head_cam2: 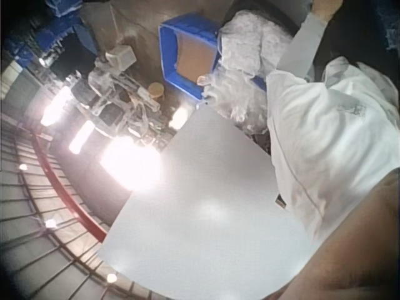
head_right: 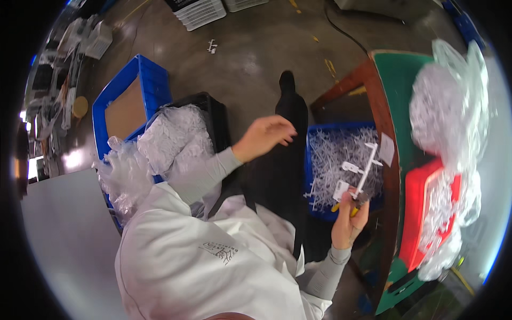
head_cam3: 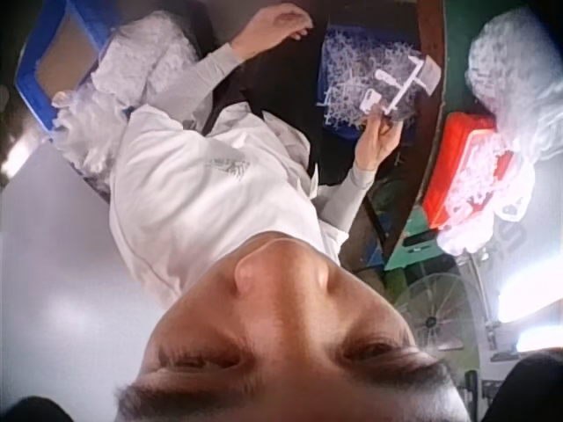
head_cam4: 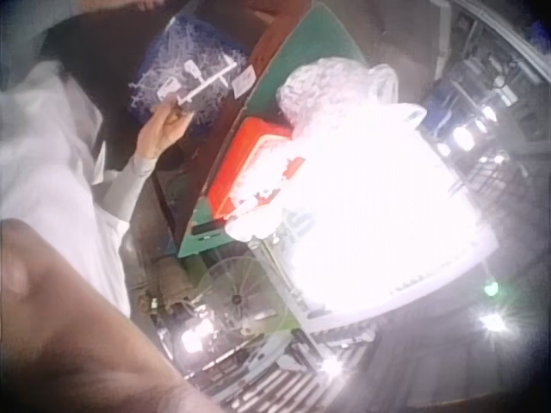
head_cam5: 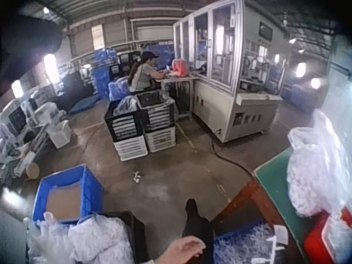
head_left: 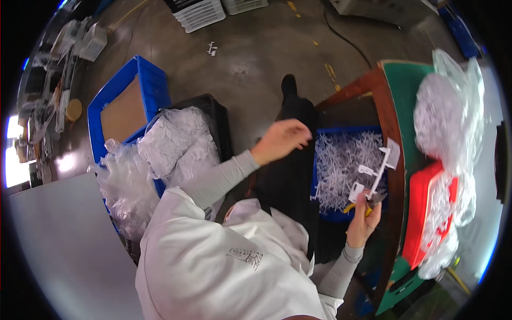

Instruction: Sorting and clipping plastic parts from a sprue in a factory setting.

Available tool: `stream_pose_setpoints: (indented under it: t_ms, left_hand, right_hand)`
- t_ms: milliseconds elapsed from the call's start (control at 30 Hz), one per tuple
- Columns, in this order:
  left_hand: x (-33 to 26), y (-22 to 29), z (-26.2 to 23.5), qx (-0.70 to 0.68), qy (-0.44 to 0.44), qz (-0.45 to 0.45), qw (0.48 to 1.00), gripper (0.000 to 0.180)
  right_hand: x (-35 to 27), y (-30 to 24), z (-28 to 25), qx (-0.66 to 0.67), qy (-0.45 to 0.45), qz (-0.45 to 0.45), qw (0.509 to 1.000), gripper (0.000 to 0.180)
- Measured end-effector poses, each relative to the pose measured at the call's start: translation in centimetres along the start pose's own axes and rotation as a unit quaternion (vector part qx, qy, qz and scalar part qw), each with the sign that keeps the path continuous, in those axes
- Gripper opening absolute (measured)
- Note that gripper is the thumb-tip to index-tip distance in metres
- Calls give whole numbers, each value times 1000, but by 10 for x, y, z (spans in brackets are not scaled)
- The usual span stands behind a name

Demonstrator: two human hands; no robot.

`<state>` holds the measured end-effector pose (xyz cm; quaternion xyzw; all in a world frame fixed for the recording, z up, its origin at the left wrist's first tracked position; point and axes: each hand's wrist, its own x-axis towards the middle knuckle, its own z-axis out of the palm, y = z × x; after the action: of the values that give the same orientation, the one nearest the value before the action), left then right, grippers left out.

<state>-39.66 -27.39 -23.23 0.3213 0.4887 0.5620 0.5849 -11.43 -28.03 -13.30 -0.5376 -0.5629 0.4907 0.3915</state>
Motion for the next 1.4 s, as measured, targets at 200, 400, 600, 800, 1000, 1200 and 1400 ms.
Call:
stream_pose_setpoints:
  t_ms: [200, 400, 600, 800, 1000, 1200, 1400]
  left_hand:
    - [86, -80, -243, 256, 238, -63, 935, 20]
    - [188, -116, -413, 443, 323, -223, 806, 28]
    - [229, -169, -558, 526, 355, -311, 707, 30]
    - [297, -219, -612, 539, 390, -324, 673, 46]
    - [340, -279, -642, 531, 449, -197, 691, 65]
    - [322, -276, -757, 679, 409, -157, 589, 61]
    - [342, -295, -592, 632, 368, -222, 645, 53]
  right_hand:
    - [109, -37, 21, -198, 43, -134, 970, 27]
    - [211, -37, -23, -47, 68, 10, 997, 54]
    - [258, -20, -9, -104, 153, 119, 975, 38]
    - [297, 53, 50, -142, 143, 189, 961, 36]
    - [304, 109, 89, -159, 152, 251, 943, 35]
    - [306, 149, 116, -142, 150, 300, 931, 34]
    - [310, 141, 124, -199, 161, 311, 915, 33]
